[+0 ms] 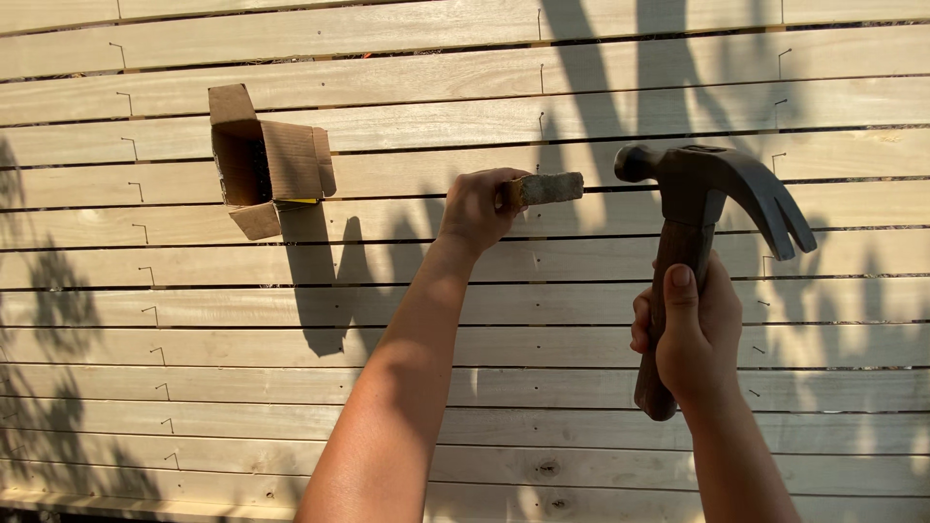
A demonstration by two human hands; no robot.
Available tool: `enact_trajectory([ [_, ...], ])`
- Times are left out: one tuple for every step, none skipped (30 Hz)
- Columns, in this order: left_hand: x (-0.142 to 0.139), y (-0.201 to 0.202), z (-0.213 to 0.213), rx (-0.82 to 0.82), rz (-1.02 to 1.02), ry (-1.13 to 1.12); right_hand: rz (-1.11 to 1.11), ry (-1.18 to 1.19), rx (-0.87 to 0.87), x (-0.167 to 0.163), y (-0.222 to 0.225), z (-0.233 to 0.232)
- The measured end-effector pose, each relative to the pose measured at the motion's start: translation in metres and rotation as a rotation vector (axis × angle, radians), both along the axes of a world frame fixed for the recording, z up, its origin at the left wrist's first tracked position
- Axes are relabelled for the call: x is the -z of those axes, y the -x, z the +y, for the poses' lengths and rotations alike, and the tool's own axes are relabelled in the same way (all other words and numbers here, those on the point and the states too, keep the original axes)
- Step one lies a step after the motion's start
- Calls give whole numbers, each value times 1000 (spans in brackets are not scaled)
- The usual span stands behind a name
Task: The person hammers nails into the wooden slats of a low outdoor structure, working along the slats one nail at a time. They hold a hammer in one hand and a small wood block in the other, tapping nails flush and reaching into a cardboard box of nails between nails.
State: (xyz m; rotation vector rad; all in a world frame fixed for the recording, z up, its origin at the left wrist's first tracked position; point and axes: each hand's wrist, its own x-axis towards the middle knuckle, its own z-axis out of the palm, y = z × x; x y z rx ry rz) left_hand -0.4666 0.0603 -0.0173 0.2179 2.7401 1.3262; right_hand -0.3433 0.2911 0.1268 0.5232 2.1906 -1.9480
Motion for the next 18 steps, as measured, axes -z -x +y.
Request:
enact_trajectory([
  [0,0,0,1,-31,9,-51,-1,9,9,-1,-2],
  [0,0,0,5,-68,18,-109,-2,20,18,-4,-4],
  [-1,0,0,9,-105,25,-159,-26,7,26,-6,-6],
  [-1,0,0,9,-78,27,-205,-51,-7,34,-7,-8],
  [-1,0,-1,7,-50,29,-250,-75,-23,42,-9,-10],
  [-2,0,-1,5,-24,31,-291,-99,-34,49,-10,-12],
  [-3,1,-1,5,-54,32,-334,-122,-45,56,-13,-15],
  [-3,1,-1,6,-84,33,-378,-145,-54,62,-15,-16],
  [-4,2,-1,7,-113,33,-385,-188,-78,69,-17,-17],
  [-4,4,-1,8,-120,45,-389,-231,-103,76,-20,-18],
  [-5,6,-2,7,-126,57,-392,-274,-130,83,-21,-18],
  [-5,9,-2,5,-132,69,-291,-349,-161,90,-23,-17],
  [-5,12,-2,24,-144,118,-189,-422,-193,96,-23,-17],
  [-5,17,-2,43,-158,169,-88,-493,-225,102,-23,-16],
  [-5,21,-3,64,-177,218,-33,-507,-226,107,-22,-17],
  [-6,23,-4,60,-193,202,22,-522,-227,110,-20,-18],
  [-5,26,-5,54,-205,188,81,-535,-229,111,-17,-20],
  [-5,27,-7,49,-217,172,95,-515,-219,108,-14,-22],
])
